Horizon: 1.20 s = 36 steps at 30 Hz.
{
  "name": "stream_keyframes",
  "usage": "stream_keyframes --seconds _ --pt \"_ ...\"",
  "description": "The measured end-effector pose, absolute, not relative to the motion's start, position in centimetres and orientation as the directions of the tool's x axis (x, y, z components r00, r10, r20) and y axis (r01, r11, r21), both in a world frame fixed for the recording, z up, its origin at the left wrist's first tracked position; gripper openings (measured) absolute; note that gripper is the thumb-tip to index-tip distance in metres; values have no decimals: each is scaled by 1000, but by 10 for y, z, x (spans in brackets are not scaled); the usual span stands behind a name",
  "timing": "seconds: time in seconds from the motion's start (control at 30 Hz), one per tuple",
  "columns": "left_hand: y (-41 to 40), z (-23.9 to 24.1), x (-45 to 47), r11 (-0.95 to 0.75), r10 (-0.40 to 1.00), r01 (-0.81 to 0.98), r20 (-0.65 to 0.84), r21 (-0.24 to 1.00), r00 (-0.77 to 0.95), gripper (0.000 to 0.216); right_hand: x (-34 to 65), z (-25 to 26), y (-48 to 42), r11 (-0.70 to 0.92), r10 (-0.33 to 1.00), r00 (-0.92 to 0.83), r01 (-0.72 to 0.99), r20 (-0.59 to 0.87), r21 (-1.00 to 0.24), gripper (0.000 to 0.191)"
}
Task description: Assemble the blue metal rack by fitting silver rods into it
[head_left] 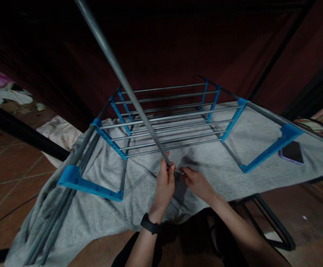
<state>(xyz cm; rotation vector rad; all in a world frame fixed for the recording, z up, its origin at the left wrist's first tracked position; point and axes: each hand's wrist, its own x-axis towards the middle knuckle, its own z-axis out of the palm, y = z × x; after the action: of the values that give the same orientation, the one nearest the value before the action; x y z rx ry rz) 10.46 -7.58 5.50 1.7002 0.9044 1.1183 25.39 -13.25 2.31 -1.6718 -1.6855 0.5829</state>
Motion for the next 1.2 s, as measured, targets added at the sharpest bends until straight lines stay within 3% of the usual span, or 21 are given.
stream_keyframes --seconds 0.33,0.83,1.2 --pt "-71 56 96 -450 873 158 395 879 287 48 269 16 -127 102 946 157 685 283 -721 31" --pt "-58 51 88 -602 784 217 519 768 340 45 286 26 -124 57 918 282 603 278 -796 29" --pt "-50 43 77 -631 758 272 500 727 420 50 309 23 -123 75 855 395 548 337 -833 27"
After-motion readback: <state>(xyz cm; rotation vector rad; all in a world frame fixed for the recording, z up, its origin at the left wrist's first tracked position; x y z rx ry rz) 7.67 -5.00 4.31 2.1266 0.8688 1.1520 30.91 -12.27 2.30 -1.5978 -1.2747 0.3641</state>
